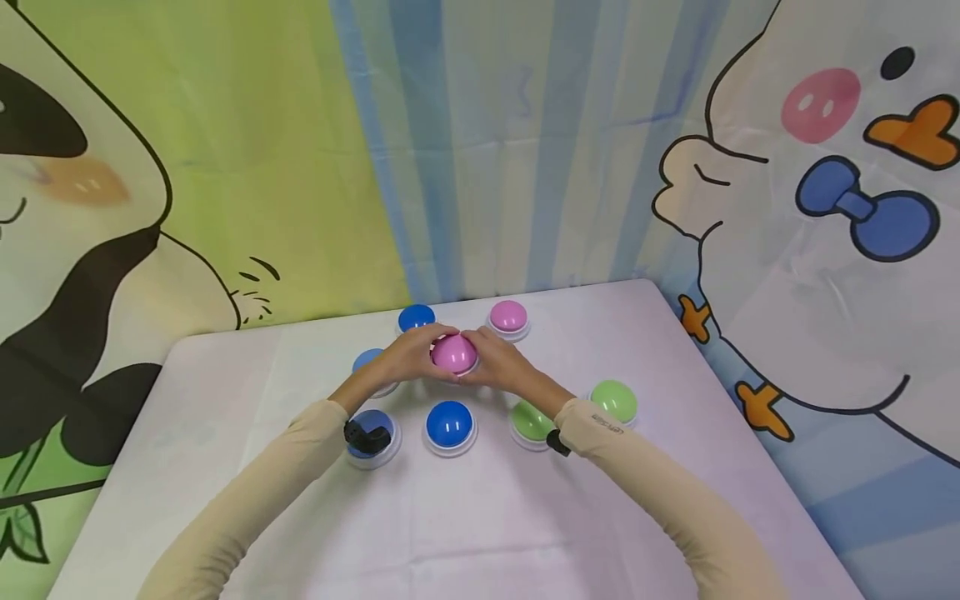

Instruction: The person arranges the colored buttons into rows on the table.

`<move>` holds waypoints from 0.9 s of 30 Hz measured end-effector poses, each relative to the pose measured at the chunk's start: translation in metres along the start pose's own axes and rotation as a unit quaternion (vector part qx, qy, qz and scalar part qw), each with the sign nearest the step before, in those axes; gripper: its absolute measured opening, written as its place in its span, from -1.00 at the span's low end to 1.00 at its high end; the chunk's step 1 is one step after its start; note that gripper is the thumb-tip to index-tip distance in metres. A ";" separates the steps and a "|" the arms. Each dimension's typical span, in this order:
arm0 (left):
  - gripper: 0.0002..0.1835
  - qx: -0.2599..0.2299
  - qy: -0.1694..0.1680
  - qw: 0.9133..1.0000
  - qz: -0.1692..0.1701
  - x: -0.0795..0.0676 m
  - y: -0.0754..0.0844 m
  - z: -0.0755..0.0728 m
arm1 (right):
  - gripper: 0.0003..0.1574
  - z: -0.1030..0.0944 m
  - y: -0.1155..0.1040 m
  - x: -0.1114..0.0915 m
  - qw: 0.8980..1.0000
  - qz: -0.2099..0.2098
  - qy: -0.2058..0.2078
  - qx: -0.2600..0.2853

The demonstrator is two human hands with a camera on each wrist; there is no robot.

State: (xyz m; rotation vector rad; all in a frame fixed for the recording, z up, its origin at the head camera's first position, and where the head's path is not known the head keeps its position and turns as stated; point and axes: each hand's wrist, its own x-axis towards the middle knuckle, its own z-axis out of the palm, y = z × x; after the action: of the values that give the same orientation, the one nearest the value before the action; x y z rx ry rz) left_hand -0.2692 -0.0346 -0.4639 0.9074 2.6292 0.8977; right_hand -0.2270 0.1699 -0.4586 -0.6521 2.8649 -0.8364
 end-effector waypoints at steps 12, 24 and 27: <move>-0.19 0.039 0.019 0.995 0.090 -0.065 0.033 0.010 | -0.04 -0.005 -0.043 -0.061 0.999 -0.035 -0.014 -0.015; -0.15 0.039 0.007 0.992 0.119 -0.103 0.050 0.033 | -0.09 0.012 -0.059 -0.100 0.998 -0.055 0.000 -0.035; -0.15 0.052 0.003 0.992 0.117 -0.114 0.046 0.035 | -0.07 0.023 -0.064 -0.103 0.996 -0.068 0.009 -0.060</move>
State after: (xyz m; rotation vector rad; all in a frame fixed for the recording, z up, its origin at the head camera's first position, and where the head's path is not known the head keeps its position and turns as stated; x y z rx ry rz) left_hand -0.1439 -0.0600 -0.4628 1.2609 2.6345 0.8219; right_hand -0.1051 0.1536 -0.4478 -0.8666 2.9320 -0.6943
